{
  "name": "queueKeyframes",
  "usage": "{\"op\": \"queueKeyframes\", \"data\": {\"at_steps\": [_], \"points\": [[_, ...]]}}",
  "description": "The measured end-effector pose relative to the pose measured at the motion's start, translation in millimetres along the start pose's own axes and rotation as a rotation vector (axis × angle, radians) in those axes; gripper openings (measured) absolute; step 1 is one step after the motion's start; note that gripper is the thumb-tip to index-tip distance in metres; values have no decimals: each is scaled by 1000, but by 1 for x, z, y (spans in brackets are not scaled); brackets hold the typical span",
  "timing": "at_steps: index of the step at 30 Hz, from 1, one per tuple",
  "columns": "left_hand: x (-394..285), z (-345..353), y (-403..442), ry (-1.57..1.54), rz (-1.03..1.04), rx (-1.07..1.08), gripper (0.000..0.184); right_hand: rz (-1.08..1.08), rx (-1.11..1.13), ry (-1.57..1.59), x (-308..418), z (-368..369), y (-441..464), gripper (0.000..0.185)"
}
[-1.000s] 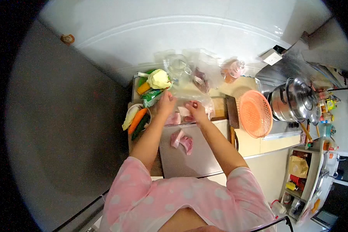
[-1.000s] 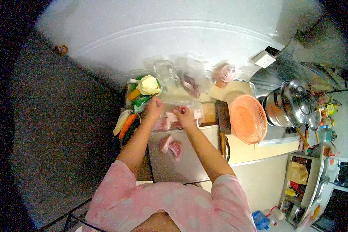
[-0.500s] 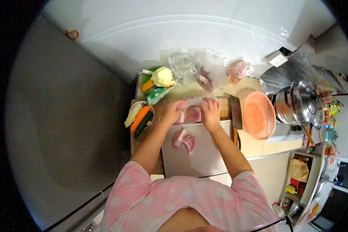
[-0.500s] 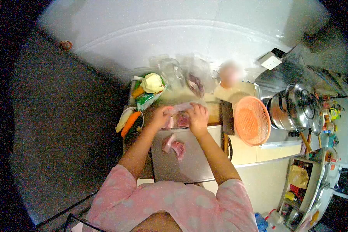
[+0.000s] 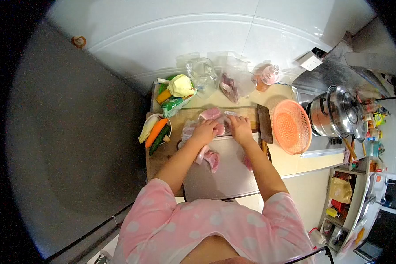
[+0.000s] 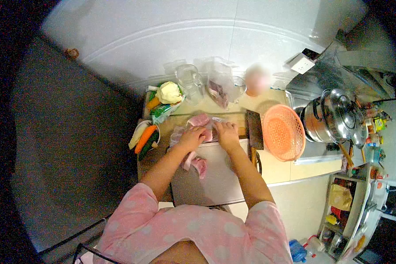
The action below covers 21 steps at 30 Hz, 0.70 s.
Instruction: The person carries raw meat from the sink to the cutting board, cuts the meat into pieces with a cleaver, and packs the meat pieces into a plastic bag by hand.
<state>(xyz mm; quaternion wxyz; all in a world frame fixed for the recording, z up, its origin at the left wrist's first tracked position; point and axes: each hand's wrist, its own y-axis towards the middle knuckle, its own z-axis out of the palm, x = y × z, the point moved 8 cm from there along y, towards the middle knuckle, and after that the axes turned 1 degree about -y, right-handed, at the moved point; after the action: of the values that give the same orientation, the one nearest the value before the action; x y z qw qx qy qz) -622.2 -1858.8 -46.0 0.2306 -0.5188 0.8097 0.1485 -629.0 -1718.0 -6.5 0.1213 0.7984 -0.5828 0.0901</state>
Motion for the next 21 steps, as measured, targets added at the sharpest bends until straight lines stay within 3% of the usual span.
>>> {"op": "queueKeyframes", "data": {"at_steps": [2,5,8,9,12,14,17,19,21], "points": [[8,2,-2,-96,-19,40,37,10,77,57,-5,6,-1,30],[17,-10,-10,-208,-79,18,35,13,1,172,-10,-2,-7,27],[-6,-42,-23,-166,-194,61,36,-61,88,-63,-7,-2,-17,22],[-11,-48,-28,-128,-240,92,36,-76,29,-35,-4,-8,-18,20],[-13,-32,-39,-2,-8,63,45,-91,-151,62,4,-31,-24,19],[-5,-42,-48,-76,-126,-30,43,-56,-269,146,2,-58,-35,23],[17,-50,-60,-242,-242,-170,40,295,1,454,-28,-54,-66,28],[20,-65,-65,-271,-311,-263,32,296,73,315,-33,-55,-98,29],[4,-79,-66,-207,-141,-302,32,292,141,176,-35,-55,-125,31]]}}
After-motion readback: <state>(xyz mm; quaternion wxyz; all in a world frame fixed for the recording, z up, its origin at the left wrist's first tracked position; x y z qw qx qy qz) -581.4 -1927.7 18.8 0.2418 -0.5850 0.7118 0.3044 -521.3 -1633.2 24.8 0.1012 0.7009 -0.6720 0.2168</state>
